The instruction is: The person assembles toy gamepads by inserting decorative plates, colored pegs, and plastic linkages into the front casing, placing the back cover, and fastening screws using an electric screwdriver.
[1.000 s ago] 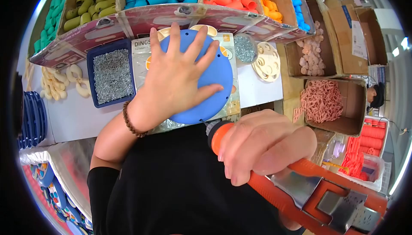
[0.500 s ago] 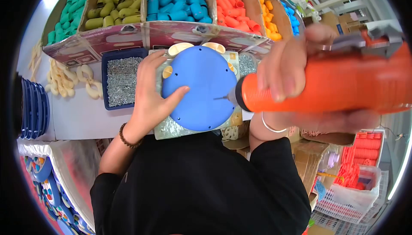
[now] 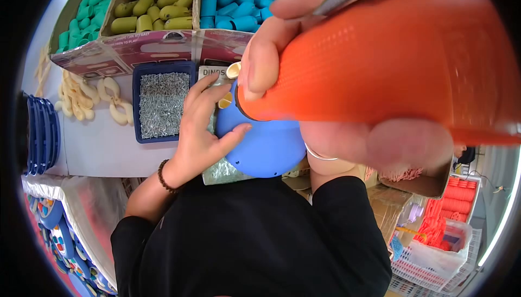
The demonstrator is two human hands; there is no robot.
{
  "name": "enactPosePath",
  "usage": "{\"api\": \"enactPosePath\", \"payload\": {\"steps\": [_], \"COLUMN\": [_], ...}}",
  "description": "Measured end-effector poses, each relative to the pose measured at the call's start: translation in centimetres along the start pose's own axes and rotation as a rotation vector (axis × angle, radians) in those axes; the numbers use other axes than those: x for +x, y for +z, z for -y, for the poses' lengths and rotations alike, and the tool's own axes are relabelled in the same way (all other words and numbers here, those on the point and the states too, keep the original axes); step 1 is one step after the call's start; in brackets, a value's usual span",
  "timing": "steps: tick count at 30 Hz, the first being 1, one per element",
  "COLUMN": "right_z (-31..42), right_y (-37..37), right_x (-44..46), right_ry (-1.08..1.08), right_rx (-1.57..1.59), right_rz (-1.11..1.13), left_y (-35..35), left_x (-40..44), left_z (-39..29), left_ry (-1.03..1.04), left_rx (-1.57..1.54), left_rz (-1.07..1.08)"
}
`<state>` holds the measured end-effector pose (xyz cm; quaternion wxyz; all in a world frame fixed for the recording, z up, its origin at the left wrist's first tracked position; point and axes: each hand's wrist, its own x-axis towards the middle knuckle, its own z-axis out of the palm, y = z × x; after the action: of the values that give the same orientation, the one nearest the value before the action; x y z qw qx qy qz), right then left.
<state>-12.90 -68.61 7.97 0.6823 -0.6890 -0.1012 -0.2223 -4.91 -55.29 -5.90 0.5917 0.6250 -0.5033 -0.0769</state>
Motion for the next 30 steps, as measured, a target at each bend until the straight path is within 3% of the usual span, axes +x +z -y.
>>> {"api": "enactPosePath", "payload": {"steps": [13, 15, 19, 22, 24, 30], "right_z": [-0.2, 1.8, 6.2, 5.7, 5.1, 3.6], "right_y": [-0.9, -0.5, 0.0, 3.0, 3.2, 3.5], "right_x": [1.0, 0.2, -0.4, -2.5, -2.5, -4.2], "right_ry": [-0.11, -0.179, -0.006, 0.134, 0.185, 0.074], "right_rx": [0.095, 0.074, 0.059, 0.027, 0.004, -0.017], "right_rz": [0.063, -0.026, 0.388, 0.205, 0.238, 0.223], "left_y": [0.0, -0.2, 0.1, -0.2, -0.2, -0.2], "left_x": [0.1, 0.1, 0.3, 0.5, 0.5, 0.5], "left_z": [0.0, 0.3, 0.6, -0.2, -0.4, -0.3], "left_ry": [0.052, 0.082, 0.219, 0.148, 0.145, 0.131], "left_rx": [-0.038, -0.004, 0.074, 0.037, 0.038, 0.043], "left_rz": [-0.029, 0.01, 0.021, 0.039, 0.046, 0.054]}}
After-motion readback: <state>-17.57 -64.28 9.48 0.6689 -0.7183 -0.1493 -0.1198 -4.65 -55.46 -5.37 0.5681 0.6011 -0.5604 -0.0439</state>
